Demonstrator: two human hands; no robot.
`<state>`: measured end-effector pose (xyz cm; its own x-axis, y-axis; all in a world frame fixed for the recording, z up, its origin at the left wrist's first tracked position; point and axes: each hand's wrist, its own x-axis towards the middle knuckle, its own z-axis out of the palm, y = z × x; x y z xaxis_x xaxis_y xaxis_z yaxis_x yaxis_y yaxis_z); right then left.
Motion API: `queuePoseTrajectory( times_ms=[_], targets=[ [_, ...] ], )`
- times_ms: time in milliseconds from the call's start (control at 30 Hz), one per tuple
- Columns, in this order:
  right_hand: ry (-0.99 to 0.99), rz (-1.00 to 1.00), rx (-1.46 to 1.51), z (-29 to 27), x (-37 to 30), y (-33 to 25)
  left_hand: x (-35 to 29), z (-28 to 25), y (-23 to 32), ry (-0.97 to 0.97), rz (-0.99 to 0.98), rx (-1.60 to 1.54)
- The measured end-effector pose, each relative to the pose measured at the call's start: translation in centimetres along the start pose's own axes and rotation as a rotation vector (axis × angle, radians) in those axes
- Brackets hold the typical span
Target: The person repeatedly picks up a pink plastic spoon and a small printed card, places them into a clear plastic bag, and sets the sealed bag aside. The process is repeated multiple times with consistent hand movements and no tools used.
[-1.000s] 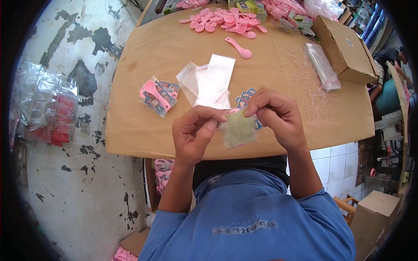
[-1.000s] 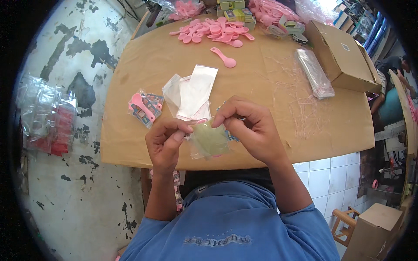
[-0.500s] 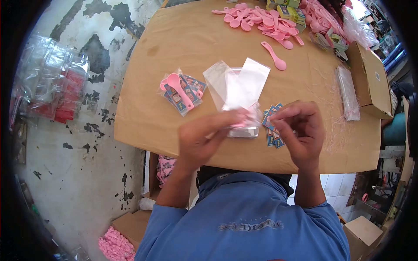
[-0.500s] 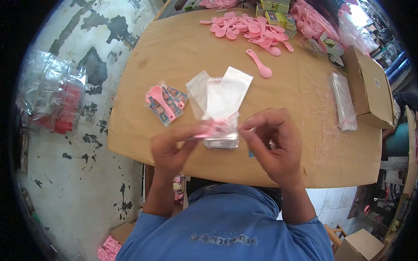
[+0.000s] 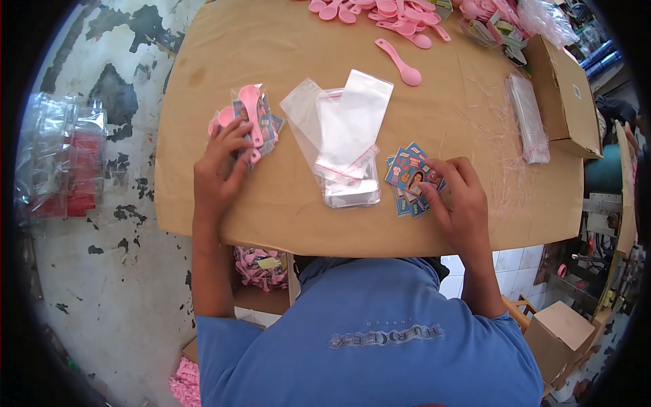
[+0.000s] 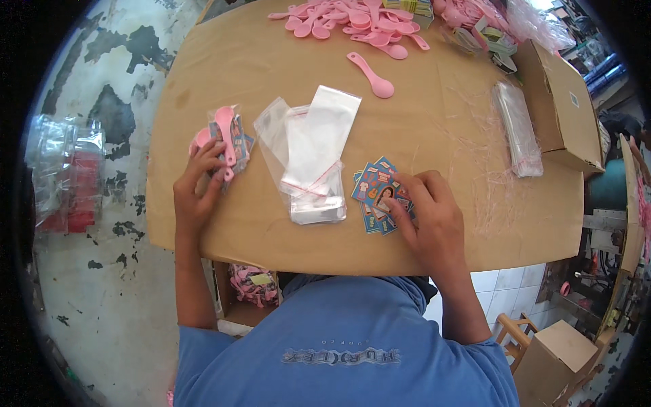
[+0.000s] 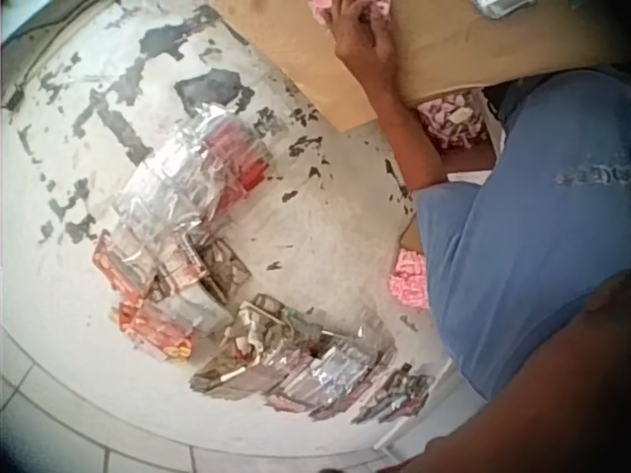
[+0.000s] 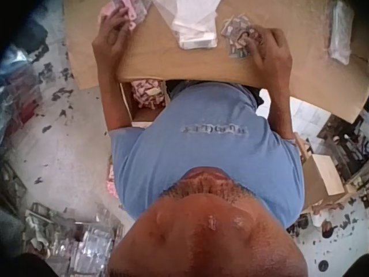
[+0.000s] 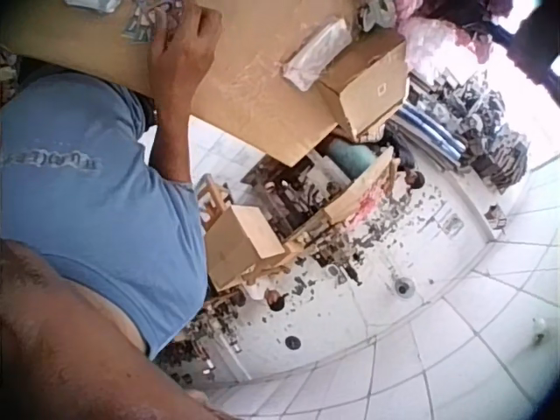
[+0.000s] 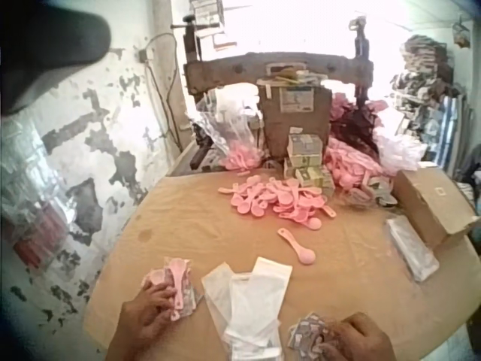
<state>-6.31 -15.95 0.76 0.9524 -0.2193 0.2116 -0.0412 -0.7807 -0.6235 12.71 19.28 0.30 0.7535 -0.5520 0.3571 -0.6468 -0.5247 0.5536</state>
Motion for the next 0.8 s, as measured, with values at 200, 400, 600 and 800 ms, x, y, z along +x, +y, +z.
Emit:
queuePoseTrajectory(
  times_ms=[200,400,600,800],
  targets=[
    [-0.018,0.032,-0.095,0.2,1.0,-1.8,3.1,-1.2,-0.3,0.031,0.16,0.043],
    [-0.051,0.133,-0.193,-0.1,0.6,-0.4,0.2,4.5,6.9,0.006,-0.438,-0.223],
    [-0.104,0.213,-0.019,-0.5,1.4,0.6,1.2,7.6,8.6,0.021,-0.662,-0.313],
    [-0.153,0.347,0.207,-0.9,2.0,1.3,0.0,7.8,5.9,0.226,-0.606,-0.632]
  ],
)
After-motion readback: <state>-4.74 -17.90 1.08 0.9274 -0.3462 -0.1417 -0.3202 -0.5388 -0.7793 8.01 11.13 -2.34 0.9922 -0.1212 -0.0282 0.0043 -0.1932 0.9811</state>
